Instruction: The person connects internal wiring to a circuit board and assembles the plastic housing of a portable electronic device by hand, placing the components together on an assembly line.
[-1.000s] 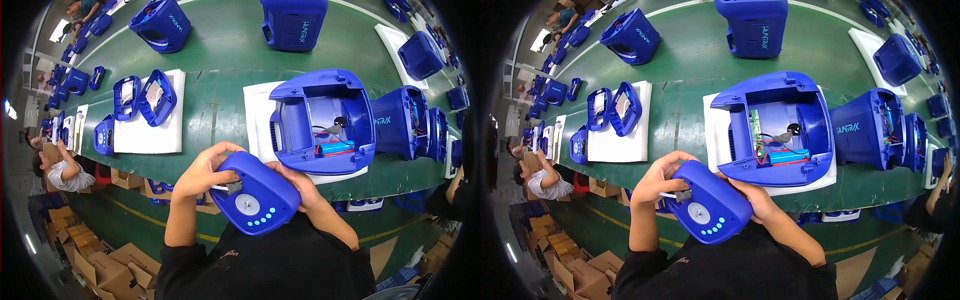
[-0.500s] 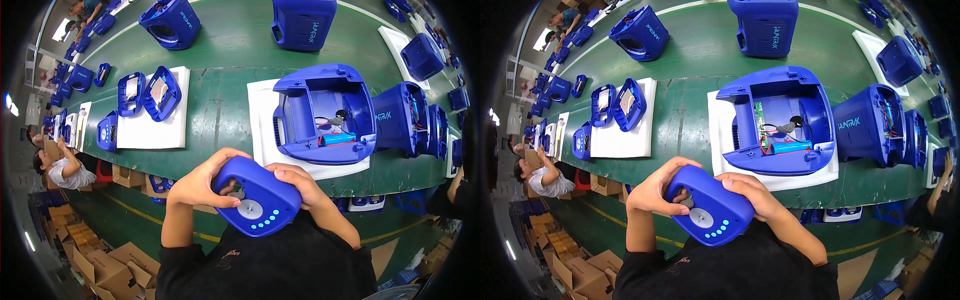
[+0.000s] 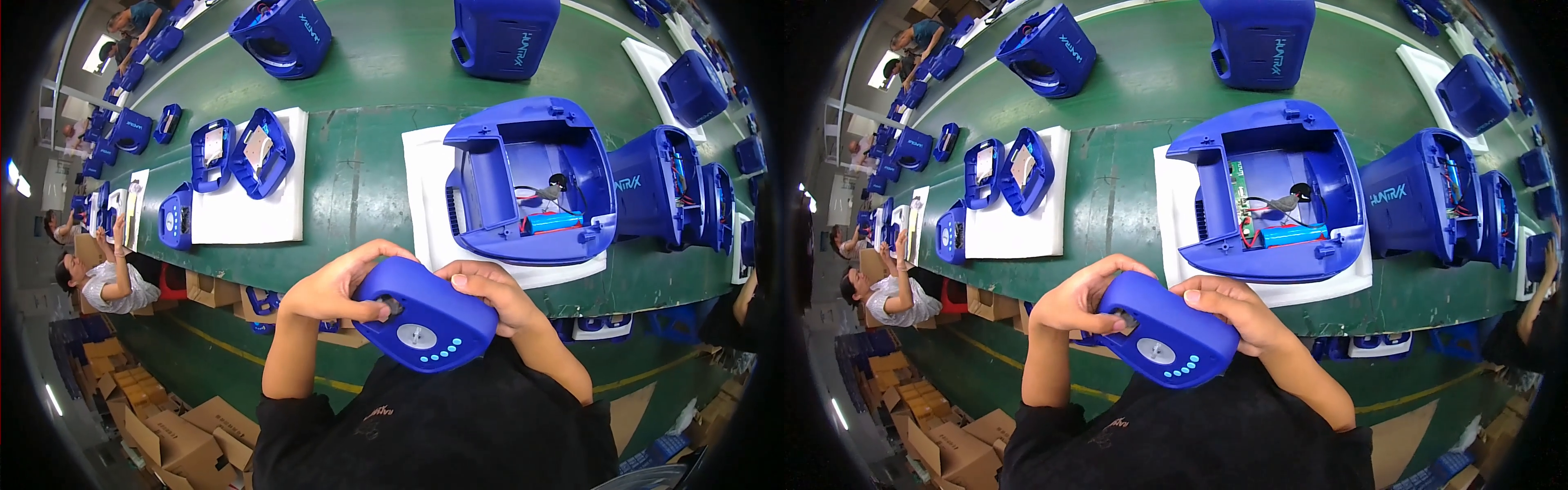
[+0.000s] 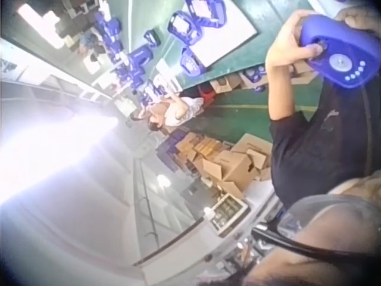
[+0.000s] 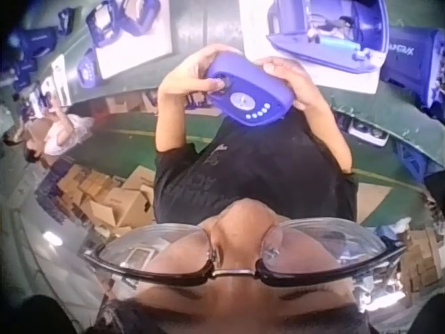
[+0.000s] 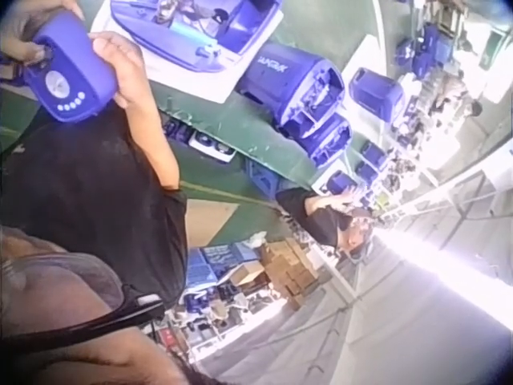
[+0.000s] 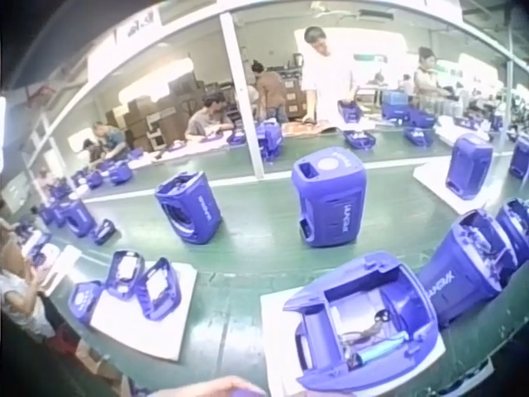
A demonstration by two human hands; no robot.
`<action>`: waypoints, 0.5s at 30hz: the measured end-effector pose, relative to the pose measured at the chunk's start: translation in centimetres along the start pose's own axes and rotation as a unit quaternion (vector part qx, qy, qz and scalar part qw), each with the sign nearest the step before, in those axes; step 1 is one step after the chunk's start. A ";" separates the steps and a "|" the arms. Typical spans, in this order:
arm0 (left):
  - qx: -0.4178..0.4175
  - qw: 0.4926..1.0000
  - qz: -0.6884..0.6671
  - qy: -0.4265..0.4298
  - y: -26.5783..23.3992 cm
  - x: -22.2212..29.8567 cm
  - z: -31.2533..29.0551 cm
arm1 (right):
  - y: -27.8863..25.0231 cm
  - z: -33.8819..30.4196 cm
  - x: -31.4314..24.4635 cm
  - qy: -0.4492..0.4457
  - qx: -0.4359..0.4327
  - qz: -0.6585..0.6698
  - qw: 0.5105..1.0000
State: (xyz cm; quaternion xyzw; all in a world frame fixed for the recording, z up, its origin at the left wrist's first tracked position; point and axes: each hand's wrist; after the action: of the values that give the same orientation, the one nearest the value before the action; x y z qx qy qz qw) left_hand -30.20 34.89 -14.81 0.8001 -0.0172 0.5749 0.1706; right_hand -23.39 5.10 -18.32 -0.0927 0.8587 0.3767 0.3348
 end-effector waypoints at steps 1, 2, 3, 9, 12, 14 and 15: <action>-0.001 1.000 0.001 -0.001 0.0 0.0 0.0 | 0.3 0.2 0.1 -0.001 0.000 0.001 1.000; 0.019 0.998 0.048 -0.022 0.1 -0.1 0.0 | 0.9 0.5 0.3 0.033 0.001 0.043 0.999; 0.039 0.994 0.095 -0.043 0.2 -0.1 -0.1 | 1.3 0.7 0.5 0.067 0.002 0.085 0.994; 0.062 0.937 0.307 0.152 0.9 0.9 -1.0 | 2.3 1.6 2.6 0.026 0.090 -0.095 0.991; 0.061 0.942 0.300 0.138 0.7 0.8 -2.0 | 2.8 2.1 3.0 0.017 -0.008 -0.049 0.999; 0.062 0.935 0.315 0.150 0.9 1.4 -2.0 | 2.9 2.2 3.0 -0.003 0.003 -0.031 1.000; 0.059 0.935 0.315 0.153 1.0 1.7 -2.1 | 2.8 2.1 2.9 -0.020 0.010 -0.011 1.000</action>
State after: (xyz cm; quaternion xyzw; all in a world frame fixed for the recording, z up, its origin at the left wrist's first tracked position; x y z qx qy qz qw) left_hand -31.78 34.84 -12.36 0.6649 -0.2082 0.7143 -0.0660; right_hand -25.65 8.83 -19.63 -0.0913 0.8546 0.3663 0.3566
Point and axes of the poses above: each hand's wrist, its own z-axis towards the middle knuckle, its own y-axis out of the palm, x = y × z, and after that the axes turned 11 degrees about x, right-handed
